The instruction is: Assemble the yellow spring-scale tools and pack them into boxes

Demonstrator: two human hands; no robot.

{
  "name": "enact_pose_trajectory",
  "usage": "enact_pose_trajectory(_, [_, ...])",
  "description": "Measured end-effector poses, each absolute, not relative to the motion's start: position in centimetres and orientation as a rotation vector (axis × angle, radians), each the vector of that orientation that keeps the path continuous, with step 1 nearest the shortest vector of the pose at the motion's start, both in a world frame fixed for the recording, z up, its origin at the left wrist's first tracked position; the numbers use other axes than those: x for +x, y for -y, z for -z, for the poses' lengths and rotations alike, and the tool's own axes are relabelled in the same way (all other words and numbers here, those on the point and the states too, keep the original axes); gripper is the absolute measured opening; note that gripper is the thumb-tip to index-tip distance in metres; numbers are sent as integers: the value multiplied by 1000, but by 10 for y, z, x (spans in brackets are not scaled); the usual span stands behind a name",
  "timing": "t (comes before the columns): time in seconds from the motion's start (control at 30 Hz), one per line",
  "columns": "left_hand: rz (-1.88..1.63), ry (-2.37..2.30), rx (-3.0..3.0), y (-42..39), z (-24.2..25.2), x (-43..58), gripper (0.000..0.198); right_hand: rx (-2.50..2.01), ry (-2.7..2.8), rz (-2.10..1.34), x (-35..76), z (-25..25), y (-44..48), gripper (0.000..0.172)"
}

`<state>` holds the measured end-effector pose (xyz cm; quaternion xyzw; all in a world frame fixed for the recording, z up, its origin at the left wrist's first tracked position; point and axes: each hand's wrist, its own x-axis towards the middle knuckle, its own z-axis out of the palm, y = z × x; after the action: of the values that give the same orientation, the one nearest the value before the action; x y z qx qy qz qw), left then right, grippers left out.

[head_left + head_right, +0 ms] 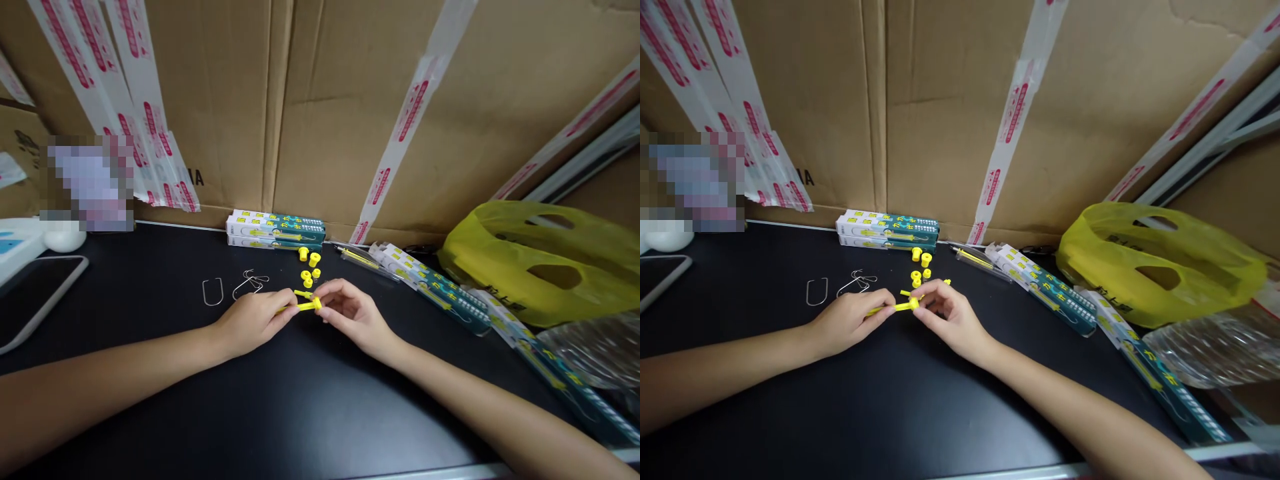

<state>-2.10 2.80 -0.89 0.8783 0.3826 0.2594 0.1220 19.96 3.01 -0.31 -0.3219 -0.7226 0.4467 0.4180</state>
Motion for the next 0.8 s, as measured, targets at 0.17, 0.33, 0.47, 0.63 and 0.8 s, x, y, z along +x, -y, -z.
enact_pose_trajectory(0.17, [-692, -1023, 2635, -27, 9, -20, 18, -807, 2000, -903, 195, 7, -20, 17])
enact_pose_trajectory(0.33, [-665, -916, 2663, -23, 7, -20, 9, -864, 2099, -807, 191, 13, -12, 26])
enact_pose_trajectory(0.47, [-646, -908, 2657, -20, 5, -20, 19, -874, 2120, -845, 189, 16, -8, 28])
enact_pose_trajectory(0.63, [-596, -850, 2709, -20, 6, -20, 26, -845, 2196, -764, 187, 15, -6, 18])
enact_pose_trajectory(0.8, [-580, -821, 2721, -24, 10, -21, 20, -770, 2281, -766, 185, 9, -4, 7])
